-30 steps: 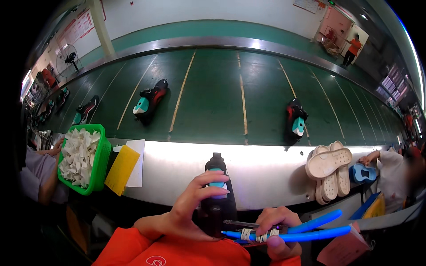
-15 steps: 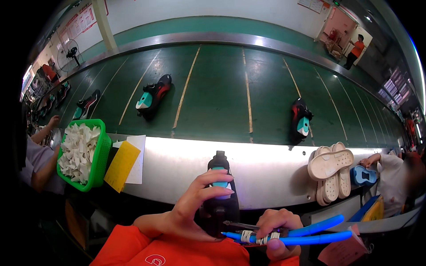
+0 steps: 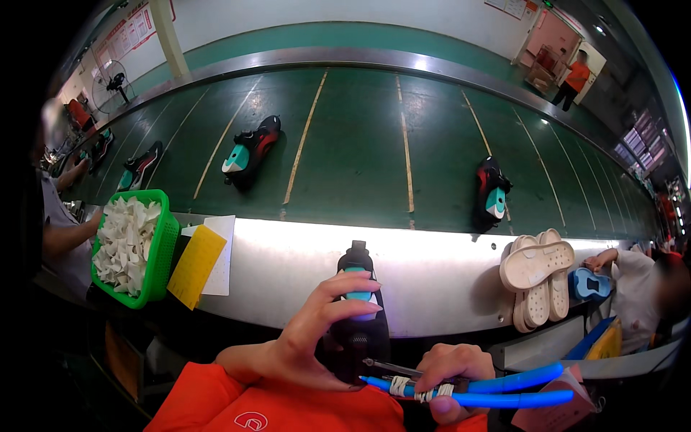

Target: The person writes on a yellow paper with a blue pen, then repeatedly picks up black and teal shoes from a conveyor belt, marks them with the pen, and places them back on the belt. The person also handles a green basket of white foam pieces and a stack of shoe insoles.

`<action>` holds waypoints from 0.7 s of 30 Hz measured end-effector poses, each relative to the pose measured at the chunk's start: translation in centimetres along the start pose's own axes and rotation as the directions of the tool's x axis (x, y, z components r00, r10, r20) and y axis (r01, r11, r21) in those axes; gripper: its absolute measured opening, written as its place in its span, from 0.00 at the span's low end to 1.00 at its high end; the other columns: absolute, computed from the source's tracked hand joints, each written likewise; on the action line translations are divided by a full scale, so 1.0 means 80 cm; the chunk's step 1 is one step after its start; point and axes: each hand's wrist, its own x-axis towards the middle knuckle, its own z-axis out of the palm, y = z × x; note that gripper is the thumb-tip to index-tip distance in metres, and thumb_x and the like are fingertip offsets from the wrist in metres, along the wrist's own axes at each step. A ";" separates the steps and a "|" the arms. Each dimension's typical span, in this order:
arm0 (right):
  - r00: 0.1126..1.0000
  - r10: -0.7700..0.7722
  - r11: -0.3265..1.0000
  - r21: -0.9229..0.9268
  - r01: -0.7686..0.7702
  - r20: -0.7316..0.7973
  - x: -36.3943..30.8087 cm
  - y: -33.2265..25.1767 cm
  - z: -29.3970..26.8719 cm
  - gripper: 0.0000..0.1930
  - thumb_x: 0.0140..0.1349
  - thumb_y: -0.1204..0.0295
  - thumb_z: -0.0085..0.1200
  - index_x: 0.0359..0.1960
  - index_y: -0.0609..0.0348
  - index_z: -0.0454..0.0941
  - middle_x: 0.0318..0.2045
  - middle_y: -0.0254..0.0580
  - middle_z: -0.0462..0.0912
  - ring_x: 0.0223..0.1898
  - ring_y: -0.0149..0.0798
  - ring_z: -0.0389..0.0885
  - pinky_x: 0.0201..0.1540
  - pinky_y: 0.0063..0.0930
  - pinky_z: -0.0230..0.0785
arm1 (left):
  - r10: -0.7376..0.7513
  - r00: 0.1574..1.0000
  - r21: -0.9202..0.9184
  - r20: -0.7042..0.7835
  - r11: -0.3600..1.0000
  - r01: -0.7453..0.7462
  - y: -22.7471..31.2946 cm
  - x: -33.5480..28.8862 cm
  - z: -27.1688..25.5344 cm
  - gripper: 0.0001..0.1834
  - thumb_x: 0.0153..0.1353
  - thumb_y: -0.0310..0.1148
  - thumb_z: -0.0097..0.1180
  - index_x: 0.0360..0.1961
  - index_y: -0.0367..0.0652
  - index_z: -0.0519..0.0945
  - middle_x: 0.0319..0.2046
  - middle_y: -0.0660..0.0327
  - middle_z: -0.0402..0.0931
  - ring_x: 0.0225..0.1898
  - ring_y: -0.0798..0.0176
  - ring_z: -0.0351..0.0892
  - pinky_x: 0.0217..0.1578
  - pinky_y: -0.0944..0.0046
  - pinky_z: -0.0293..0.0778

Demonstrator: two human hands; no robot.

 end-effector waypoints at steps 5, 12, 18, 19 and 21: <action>0.996 -0.014 0.998 0.070 0.008 0.083 0.003 0.002 -0.006 0.19 0.55 0.58 0.55 0.20 0.61 0.66 0.11 0.38 0.67 0.09 0.26 0.62 0.10 0.16 0.53 | -0.019 1.000 -0.022 -0.005 1.000 0.019 0.001 -0.001 -0.001 0.38 0.33 0.25 0.67 0.51 0.40 0.66 0.52 0.47 0.61 0.56 0.42 0.61 0.54 0.49 0.58; 0.996 -0.065 0.995 0.080 0.060 0.066 0.003 0.007 -0.003 0.19 0.56 0.59 0.54 0.20 0.61 0.65 0.11 0.37 0.66 0.09 0.25 0.61 0.10 0.16 0.52 | -0.018 1.000 -0.020 0.010 1.000 0.018 0.002 -0.001 -0.003 0.37 0.34 0.25 0.67 0.51 0.40 0.66 0.52 0.48 0.62 0.56 0.42 0.61 0.55 0.48 0.56; 0.994 -0.109 0.992 0.057 0.111 -0.029 0.000 0.011 0.008 0.18 0.57 0.59 0.53 0.21 0.61 0.64 0.11 0.36 0.66 0.08 0.24 0.59 0.10 0.15 0.51 | 0.002 1.000 -0.018 0.003 1.000 -0.002 -0.001 -0.003 -0.004 0.37 0.34 0.25 0.67 0.51 0.39 0.66 0.51 0.48 0.62 0.55 0.42 0.61 0.55 0.48 0.56; 0.994 -0.109 0.992 0.060 0.110 -0.014 0.001 0.010 0.008 0.18 0.57 0.60 0.52 0.21 0.61 0.64 0.11 0.36 0.65 0.08 0.24 0.59 0.10 0.15 0.51 | 0.008 1.000 -0.014 0.003 1.000 -0.008 -0.001 -0.003 -0.004 0.37 0.34 0.25 0.67 0.51 0.39 0.66 0.51 0.48 0.62 0.55 0.42 0.61 0.55 0.48 0.56; 0.993 -0.119 0.991 0.059 0.119 -0.003 0.001 0.009 0.008 0.18 0.58 0.60 0.52 0.21 0.61 0.64 0.11 0.36 0.65 0.08 0.23 0.59 0.09 0.15 0.50 | 0.009 1.000 -0.016 0.003 1.000 -0.009 -0.001 -0.003 -0.005 0.37 0.34 0.25 0.67 0.51 0.39 0.66 0.51 0.48 0.62 0.55 0.42 0.61 0.55 0.47 0.56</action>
